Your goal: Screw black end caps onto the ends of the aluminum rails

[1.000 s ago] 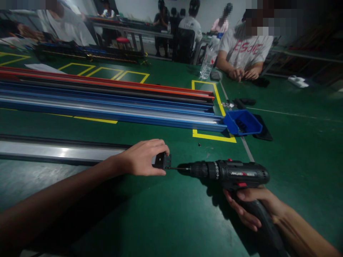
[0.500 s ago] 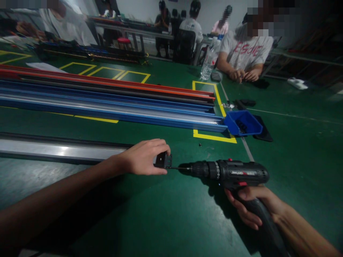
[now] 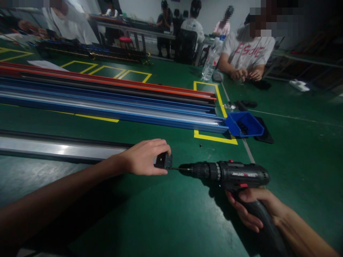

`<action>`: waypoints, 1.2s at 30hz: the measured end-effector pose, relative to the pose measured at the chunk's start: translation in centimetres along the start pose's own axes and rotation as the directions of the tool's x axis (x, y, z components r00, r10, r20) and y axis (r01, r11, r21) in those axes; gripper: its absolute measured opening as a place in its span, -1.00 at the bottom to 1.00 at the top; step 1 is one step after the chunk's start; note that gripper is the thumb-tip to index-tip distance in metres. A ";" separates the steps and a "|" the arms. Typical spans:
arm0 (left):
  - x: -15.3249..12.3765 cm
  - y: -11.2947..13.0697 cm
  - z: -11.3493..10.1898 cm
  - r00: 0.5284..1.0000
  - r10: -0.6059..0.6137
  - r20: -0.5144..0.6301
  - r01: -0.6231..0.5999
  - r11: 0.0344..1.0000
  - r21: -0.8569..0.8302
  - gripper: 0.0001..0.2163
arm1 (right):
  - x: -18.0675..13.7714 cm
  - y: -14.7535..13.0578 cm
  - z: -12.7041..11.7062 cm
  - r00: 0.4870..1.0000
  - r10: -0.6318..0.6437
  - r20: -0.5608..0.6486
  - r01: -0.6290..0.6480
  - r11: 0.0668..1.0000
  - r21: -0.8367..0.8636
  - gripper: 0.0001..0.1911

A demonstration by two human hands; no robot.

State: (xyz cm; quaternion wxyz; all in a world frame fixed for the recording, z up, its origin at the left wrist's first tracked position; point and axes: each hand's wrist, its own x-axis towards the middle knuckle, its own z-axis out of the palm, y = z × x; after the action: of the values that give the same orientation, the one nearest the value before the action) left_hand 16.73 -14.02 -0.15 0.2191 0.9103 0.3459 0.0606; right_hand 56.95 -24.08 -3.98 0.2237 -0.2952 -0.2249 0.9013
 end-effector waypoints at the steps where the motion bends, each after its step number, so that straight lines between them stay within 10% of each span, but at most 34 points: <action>1: 0.0 0.0 0.0 1.000 0.002 -0.002 -0.002 1.000 0.001 -0.62 | 0.0 0.0 0.0 1.000 -0.001 -0.002 0.001 1.000 0.004 -0.75; 36: 0.4 0.3 -0.1 1.000 -0.002 0.010 0.002 1.000 0.021 -0.64 | -0.2 0.2 -0.1 1.000 0.021 0.017 -0.022 0.999 0.040 -0.73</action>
State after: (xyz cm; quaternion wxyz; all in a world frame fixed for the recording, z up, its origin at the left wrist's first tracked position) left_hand 17.18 -13.87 0.06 0.2111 0.9126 0.3463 0.0523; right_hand 57.12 -24.27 -4.10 0.2179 -0.2854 -0.2052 0.9105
